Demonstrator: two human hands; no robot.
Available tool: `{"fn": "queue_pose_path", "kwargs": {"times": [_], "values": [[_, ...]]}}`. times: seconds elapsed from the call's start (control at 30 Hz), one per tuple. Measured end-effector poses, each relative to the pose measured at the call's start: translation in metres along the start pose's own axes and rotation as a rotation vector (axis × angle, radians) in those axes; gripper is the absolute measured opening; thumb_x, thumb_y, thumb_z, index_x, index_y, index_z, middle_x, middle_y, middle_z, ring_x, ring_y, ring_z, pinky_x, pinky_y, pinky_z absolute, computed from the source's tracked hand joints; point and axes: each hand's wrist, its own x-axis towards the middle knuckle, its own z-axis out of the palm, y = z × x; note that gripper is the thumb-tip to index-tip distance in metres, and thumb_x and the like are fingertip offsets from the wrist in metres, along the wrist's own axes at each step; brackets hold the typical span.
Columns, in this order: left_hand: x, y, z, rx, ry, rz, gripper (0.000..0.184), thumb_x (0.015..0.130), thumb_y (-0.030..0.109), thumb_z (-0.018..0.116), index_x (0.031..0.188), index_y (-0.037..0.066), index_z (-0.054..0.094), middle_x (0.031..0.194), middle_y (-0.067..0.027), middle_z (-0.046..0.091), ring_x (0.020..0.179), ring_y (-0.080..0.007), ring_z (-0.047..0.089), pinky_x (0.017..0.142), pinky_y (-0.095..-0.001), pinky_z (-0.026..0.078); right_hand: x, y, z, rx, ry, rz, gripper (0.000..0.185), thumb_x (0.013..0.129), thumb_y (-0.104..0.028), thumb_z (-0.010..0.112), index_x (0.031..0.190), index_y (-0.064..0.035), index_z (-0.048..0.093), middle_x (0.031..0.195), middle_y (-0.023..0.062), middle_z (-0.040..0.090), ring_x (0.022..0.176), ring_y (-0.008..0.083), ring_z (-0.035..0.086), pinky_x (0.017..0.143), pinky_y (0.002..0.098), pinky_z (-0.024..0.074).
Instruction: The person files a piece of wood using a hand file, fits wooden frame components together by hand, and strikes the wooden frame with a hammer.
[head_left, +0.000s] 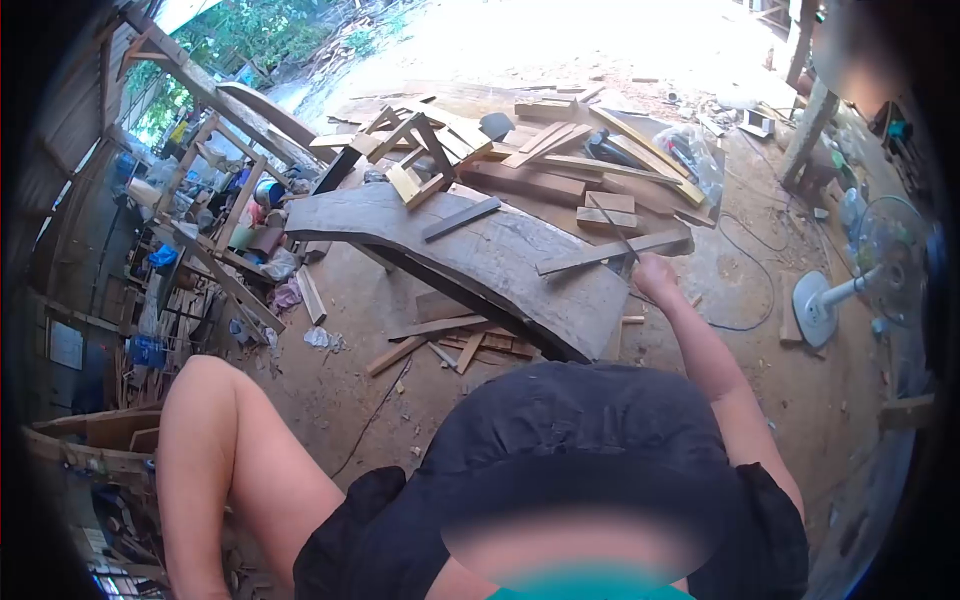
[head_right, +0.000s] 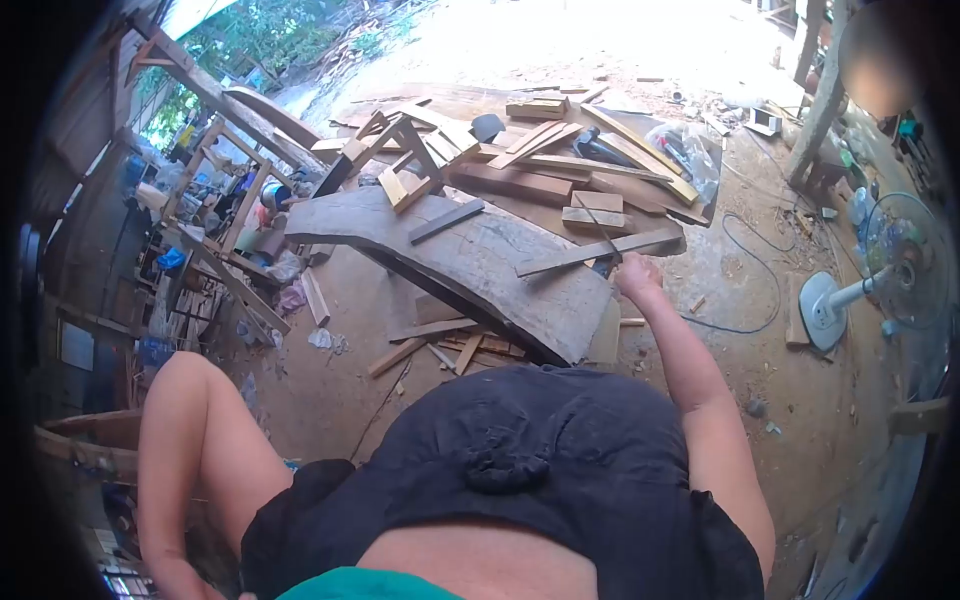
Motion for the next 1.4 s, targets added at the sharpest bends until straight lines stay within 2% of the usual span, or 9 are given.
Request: {"fn": "queue_pose_path", "kwargs": {"times": [0.3, 0.53, 0.67, 0.8, 0.83, 0.97, 1.07, 1.13, 1.4], "values": [[-0.048, -0.082, 0.037, -0.205, 0.282, -0.091, 0.023, 0.080, 0.008, 0.064, 0.102, 0.009, 0.069, 0.098, -0.0058, 0.068, 0.062, -0.0154, 0.057, 0.051, -0.0225, 0.041, 0.001, -0.005, -0.001, 0.005, -0.039, 0.013, 0.030, 0.081, -0.016, 0.051, 0.103, -0.0021, 0.066, 0.111, 0.0238, 0.063, 0.108, 0.0393, 0.060, 0.093, 0.0468, 0.0472], [-0.010, -0.135, 0.122, -0.749, 1.118, -0.289, 0.028, 0.088, 0.026, 0.068, 0.095, 0.000, 0.072, 0.095, -0.0233, 0.064, 0.077, -0.0253, 0.065, 0.071, -0.0339, 0.053, 0.014, 0.006, 0.008, -0.009, -0.044, 0.007, 0.029, 0.083, -0.017, 0.049, 0.102, -0.0024, 0.066, 0.109, 0.0243, 0.064, 0.106, 0.0396, 0.060, 0.091, 0.0473, 0.0477], [0.032, -0.143, 0.132, -1.000, 1.277, 0.231, 0.030, 0.093, 0.023, 0.063, 0.110, 0.000, 0.068, 0.117, -0.0199, 0.052, 0.086, -0.0191, 0.059, 0.073, -0.0285, 0.050, 0.010, 0.003, 0.009, 0.061, -0.054, 0.055, 0.029, 0.085, -0.021, 0.051, 0.101, -0.0024, 0.066, 0.108, 0.0244, 0.064, 0.105, 0.0404, 0.061, 0.090, 0.0481, 0.0479], [0.055, -0.137, 0.132, -1.074, 1.395, 0.325, 0.031, 0.092, 0.027, 0.063, 0.110, 0.002, 0.068, 0.112, -0.0192, 0.054, 0.085, -0.0209, 0.058, 0.074, -0.0303, 0.049, 0.008, 0.002, 0.008, 0.020, -0.036, 0.014, 0.030, 0.086, -0.024, 0.052, 0.101, -0.0024, 0.066, 0.108, 0.0238, 0.064, 0.104, 0.0402, 0.061, 0.089, 0.0484, 0.0476], [0.060, -0.135, 0.132, -1.108, 1.431, 0.359, 0.031, 0.092, 0.028, 0.063, 0.110, 0.003, 0.068, 0.110, -0.0189, 0.055, 0.085, -0.0215, 0.058, 0.074, -0.0309, 0.049, 0.020, 0.020, 0.026, -0.017, 0.102, -0.124, 0.028, 0.088, -0.022, 0.051, 0.093, 0.0013, 0.065, 0.085, 0.0224, 0.066, 0.064, 0.0366, 0.067, 0.059, 0.0454, 0.0560], [0.077, -0.139, 0.133, -1.242, 1.550, 0.516, 0.033, 0.091, 0.033, 0.064, 0.110, 0.006, 0.069, 0.103, -0.0179, 0.058, 0.084, -0.0240, 0.057, 0.074, -0.0333, 0.048, 0.030, 0.033, 0.038, -0.010, 0.105, -0.117, 0.028, 0.089, -0.023, 0.051, 0.092, 0.0016, 0.064, 0.083, 0.0218, 0.066, 0.064, 0.0358, 0.067, 0.056, 0.0447, 0.0558], [0.077, -0.153, 0.135, -0.919, 1.587, 0.501, 0.031, 0.091, 0.036, 0.064, 0.102, 0.008, 0.071, 0.093, -0.0150, 0.060, 0.081, -0.0246, 0.055, 0.072, -0.0352, 0.046, 0.034, 0.033, 0.040, 0.007, 0.099, -0.111, 0.028, 0.089, -0.024, 0.052, 0.094, 0.0013, 0.064, 0.082, 0.0208, 0.066, 0.063, 0.0348, 0.067, 0.053, 0.0437, 0.0556], [0.079, -0.152, 0.131, -0.872, 1.583, 0.487, 0.031, 0.091, 0.036, 0.064, 0.102, 0.008, 0.070, 0.093, -0.0150, 0.060, 0.081, -0.0244, 0.055, 0.072, -0.0351, 0.046, 0.019, 0.014, 0.021, 0.077, -0.012, 0.031, 0.029, 0.086, -0.023, 0.053, 0.098, -0.0007, 0.067, 0.105, 0.0244, 0.065, 0.103, 0.0410, 0.061, 0.088, 0.0500, 0.0472], [0.055, -0.151, 0.116, -0.537, 1.609, 0.347, 0.024, 0.089, 0.031, 0.065, 0.095, 0.008, 0.069, 0.090, -0.0145, 0.061, 0.079, -0.0228, 0.055, 0.071, -0.0338, 0.045, 0.041, 0.029, 0.059, 0.084, 0.077, -0.101, 0.041, 0.085, -0.041, 0.051, 0.097, -0.0077, 0.071, 0.095, 0.0257, 0.066, 0.095, 0.0457, 0.061, 0.085, 0.0506, 0.0487]]}}
